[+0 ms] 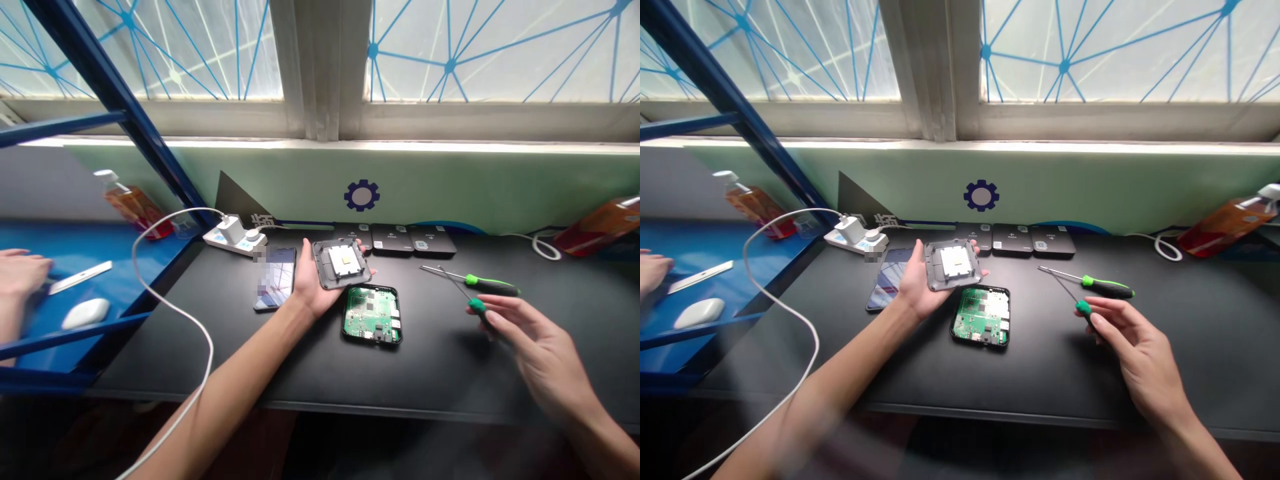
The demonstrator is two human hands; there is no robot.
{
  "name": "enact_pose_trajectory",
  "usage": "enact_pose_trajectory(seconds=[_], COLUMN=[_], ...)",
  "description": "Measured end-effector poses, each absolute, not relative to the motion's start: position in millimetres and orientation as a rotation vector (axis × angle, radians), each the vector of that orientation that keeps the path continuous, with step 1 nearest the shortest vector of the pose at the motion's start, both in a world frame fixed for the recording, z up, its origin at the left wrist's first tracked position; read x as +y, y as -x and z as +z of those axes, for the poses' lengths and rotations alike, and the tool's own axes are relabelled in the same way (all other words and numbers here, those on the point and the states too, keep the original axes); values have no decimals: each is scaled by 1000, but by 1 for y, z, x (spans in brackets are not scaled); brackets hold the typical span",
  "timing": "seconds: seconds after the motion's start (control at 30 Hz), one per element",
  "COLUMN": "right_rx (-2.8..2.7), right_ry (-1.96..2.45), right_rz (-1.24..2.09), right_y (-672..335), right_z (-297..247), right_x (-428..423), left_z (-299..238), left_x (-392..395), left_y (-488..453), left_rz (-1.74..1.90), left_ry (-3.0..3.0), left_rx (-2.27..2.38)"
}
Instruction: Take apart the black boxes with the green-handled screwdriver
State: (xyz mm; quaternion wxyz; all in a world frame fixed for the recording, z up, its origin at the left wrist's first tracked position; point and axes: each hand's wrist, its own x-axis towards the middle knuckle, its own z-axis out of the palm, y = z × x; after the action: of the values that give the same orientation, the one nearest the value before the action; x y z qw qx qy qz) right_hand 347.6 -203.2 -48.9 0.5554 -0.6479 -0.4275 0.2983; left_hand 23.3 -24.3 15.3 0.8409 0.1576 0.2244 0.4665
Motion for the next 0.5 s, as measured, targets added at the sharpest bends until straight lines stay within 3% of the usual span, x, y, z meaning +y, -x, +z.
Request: enact_pose_trajectory(seconds=[0.2, 0.5], right_rx=[-1553, -1761], right_ry=[1824, 1819], right_rz=[191, -33], right_y=[-402, -424], right_z=[-55, -71], right_x=[-178, -172], left_z=[14, 12], left_x=[-28, -20], left_y=[-27, -26], left_rz=[898, 1049], left_ry=[-395, -426], left_rx=[432, 534])
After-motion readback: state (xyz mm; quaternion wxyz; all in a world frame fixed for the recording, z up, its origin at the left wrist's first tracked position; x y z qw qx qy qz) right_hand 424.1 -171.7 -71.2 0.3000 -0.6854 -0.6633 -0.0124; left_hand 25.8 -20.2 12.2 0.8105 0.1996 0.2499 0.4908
